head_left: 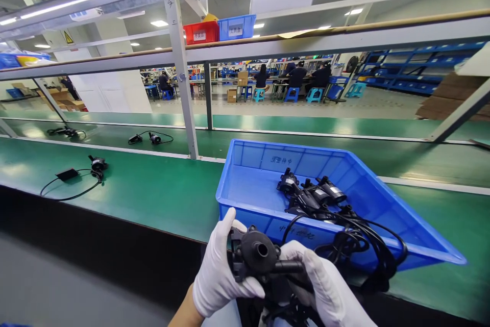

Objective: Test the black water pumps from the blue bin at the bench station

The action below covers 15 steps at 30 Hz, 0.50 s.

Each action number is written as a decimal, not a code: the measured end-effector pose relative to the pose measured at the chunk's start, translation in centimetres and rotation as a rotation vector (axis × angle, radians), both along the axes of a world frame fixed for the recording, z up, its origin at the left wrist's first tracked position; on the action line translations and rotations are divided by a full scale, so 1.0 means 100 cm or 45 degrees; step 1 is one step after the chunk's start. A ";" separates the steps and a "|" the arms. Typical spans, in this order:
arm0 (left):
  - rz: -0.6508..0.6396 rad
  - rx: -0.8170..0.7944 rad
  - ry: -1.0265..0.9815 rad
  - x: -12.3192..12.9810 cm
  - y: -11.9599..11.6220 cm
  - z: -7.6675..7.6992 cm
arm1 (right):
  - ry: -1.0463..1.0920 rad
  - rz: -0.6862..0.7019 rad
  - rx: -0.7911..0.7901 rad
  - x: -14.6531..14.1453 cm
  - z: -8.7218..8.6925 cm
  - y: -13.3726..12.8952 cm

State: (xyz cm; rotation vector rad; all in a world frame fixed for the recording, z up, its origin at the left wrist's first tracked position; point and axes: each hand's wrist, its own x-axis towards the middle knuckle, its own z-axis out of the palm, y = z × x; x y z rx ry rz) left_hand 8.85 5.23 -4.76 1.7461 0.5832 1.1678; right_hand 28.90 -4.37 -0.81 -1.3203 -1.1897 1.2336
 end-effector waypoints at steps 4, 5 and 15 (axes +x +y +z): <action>-0.008 -0.041 -0.021 0.002 0.001 0.000 | -0.066 0.016 0.019 0.001 0.001 0.002; -0.010 -0.040 -0.015 0.003 0.001 -0.001 | -0.062 0.029 0.022 0.002 0.001 0.002; -0.022 0.098 -0.058 0.005 0.007 -0.008 | 0.042 -0.002 0.029 0.006 -0.010 0.001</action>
